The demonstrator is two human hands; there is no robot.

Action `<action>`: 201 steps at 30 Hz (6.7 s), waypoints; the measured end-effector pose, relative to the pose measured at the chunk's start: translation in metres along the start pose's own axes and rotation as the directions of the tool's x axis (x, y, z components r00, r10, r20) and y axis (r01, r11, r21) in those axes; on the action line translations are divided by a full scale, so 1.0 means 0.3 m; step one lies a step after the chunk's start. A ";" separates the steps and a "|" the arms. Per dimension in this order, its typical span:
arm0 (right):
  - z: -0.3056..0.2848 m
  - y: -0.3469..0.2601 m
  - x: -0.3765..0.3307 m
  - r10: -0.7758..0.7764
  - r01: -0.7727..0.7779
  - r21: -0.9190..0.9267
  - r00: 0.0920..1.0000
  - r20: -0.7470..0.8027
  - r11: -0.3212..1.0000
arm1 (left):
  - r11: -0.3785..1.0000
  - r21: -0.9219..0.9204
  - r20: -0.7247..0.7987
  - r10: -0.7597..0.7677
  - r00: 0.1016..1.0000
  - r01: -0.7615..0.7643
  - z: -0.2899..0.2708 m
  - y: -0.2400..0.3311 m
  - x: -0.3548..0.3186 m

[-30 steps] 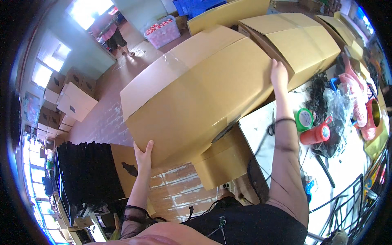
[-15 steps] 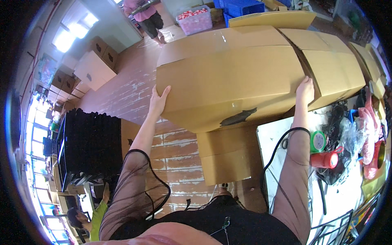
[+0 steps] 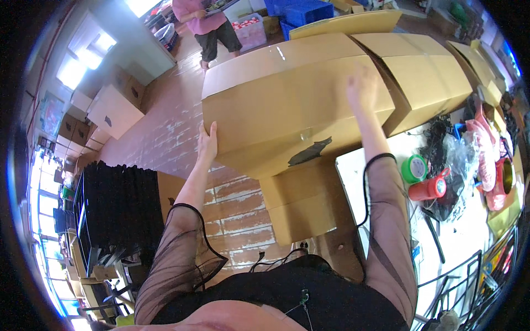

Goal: The person closes and seals a cardboard box filled with black panels using a tape dispenser, sets it aside, and then unfolds and folds the flaps of a flat cardboard box to assemble a new box.

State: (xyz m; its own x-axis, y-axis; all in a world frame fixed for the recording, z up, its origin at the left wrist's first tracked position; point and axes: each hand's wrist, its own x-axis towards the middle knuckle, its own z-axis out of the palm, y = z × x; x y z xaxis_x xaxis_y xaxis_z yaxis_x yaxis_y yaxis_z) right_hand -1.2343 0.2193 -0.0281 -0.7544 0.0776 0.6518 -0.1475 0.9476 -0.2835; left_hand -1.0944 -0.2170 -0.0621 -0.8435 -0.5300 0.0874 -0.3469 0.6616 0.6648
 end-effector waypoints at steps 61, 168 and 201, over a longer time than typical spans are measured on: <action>0.136 0.054 0.077 -0.062 0.048 0.052 0.945 0.322 0.998 | 0.936 -0.286 0.508 0.329 0.796 -0.204 1.012 1.090 1.259; -0.239 -1.775 -0.894 -0.849 0.174 0.976 0.487 -0.202 -0.133 | 0.125 0.411 -0.704 -0.586 0.402 0.903 -1.069 -0.644 -2.977; -1.620 -1.881 -1.982 -0.826 -0.303 0.938 -0.477 -0.300 -0.166 | -0.138 0.254 -0.065 -0.990 -0.126 0.957 -0.608 -0.793 -4.186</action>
State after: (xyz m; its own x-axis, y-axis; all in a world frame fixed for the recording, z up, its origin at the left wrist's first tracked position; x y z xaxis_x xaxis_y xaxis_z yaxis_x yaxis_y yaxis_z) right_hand -0.3916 -0.2108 0.0861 0.6740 -0.7264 0.1344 -0.3471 -0.4719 -0.8104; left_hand 0.1221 0.1944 -0.1946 0.4762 -0.6228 -0.6208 -0.8636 -0.4643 -0.1966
